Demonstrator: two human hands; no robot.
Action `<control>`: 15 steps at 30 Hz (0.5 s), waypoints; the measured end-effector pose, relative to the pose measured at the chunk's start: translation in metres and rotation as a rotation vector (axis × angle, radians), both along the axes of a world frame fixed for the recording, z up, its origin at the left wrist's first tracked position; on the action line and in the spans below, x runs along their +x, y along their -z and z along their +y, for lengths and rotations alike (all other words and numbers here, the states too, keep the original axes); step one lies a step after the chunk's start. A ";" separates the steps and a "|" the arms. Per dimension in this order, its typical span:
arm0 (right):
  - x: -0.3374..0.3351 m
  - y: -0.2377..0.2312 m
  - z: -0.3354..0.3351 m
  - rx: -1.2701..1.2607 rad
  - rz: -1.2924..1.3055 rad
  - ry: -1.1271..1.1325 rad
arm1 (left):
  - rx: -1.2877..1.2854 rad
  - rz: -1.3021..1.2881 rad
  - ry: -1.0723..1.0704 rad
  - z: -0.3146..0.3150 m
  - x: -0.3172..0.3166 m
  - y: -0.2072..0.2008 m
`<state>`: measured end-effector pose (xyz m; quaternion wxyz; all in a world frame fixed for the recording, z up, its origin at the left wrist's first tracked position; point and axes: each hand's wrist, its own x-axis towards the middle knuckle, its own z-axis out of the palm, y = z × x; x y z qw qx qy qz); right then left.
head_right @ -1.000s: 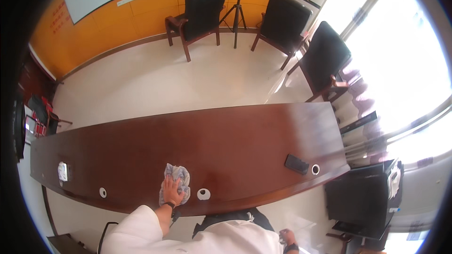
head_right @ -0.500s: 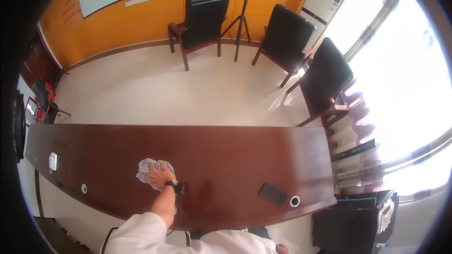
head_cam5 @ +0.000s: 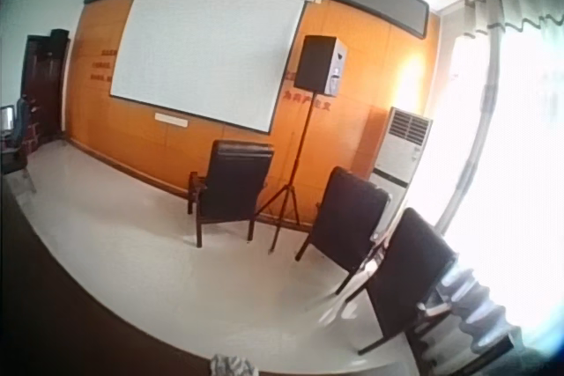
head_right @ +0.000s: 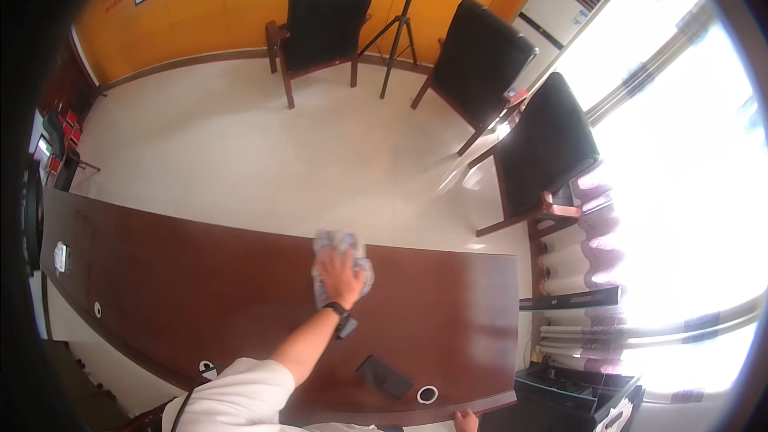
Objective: Wiping an office chair and a conference table with a cloth.
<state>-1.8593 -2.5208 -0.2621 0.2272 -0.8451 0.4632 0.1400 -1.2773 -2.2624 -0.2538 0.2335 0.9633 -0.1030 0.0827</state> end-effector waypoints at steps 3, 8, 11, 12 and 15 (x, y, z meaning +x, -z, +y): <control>0.102 -0.016 0.023 -0.237 -0.061 -0.181 | -0.084 0.023 0.264 -0.040 -0.025 0.000; 0.276 -0.062 0.034 -0.281 -0.370 -0.173 | -0.438 0.032 0.535 -0.051 -0.073 -0.019; 0.355 -0.052 0.021 -0.279 -0.440 -0.108 | -0.463 0.031 0.474 -0.001 -0.087 -0.029; 0.380 -0.045 0.022 -0.279 -0.480 -0.122 | -0.515 0.032 0.410 0.025 -0.089 -0.029; 0.449 -0.014 0.058 -0.369 -0.548 -0.349 | -0.284 -0.032 0.288 0.137 -0.091 -0.032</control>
